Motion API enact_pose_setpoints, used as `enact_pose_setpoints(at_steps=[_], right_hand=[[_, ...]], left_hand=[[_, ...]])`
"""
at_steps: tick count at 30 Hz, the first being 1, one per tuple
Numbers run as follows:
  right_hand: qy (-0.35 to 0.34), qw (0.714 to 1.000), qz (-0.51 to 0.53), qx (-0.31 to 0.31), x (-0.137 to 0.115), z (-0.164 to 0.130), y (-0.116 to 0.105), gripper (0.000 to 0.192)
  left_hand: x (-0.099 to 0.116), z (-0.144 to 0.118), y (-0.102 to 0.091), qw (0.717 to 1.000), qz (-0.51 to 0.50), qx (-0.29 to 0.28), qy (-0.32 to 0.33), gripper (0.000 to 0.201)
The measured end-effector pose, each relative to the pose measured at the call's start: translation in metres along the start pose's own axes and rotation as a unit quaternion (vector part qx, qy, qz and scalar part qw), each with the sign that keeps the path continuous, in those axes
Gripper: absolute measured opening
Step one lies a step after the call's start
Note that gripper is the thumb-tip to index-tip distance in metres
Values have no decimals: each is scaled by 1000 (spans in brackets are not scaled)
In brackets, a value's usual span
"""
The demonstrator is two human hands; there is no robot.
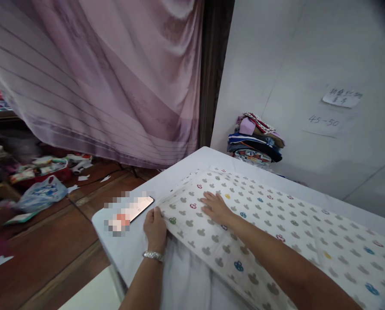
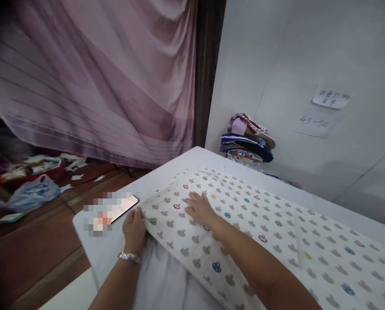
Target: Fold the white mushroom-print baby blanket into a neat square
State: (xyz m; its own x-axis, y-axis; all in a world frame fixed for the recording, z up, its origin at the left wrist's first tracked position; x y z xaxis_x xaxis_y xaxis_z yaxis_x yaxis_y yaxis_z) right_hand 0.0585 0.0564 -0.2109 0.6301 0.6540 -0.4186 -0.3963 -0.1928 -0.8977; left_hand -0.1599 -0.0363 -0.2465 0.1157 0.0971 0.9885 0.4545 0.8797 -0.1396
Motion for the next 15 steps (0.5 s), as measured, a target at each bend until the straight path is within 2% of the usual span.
enact_pose_setpoints(at_steps=[2, 5, 10, 15], right_hand=[[18, 999, 8, 40, 5, 9, -6, 42], [53, 994, -41, 85, 14, 36, -26, 38], [101, 988, -102, 55, 19, 92, -48, 41], [111, 983, -144, -10, 18, 128, -41, 41]], left_hand=[[0, -1, 0, 1000, 4, -11, -18, 30], [0, -3, 0, 1000, 6, -9, -22, 29], [-1, -2, 1, 1000, 7, 1, -10, 24], [1, -2, 0, 1000, 23, 4, -6, 25]])
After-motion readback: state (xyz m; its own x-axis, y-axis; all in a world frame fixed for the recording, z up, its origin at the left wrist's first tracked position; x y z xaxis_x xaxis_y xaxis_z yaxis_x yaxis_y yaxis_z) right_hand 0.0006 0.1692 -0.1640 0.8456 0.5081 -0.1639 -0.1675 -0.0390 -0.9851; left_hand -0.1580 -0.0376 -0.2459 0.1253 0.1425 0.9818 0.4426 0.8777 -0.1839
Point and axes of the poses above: each hand's wrist, its own z-axis towards the middle knuckle, its own y-axis out of the palm, x = y × z, the point moved 1 cm from there along z, towards the middle knuckle, and after that the axes turned 4 degrees about x, right-handed, at the moved point
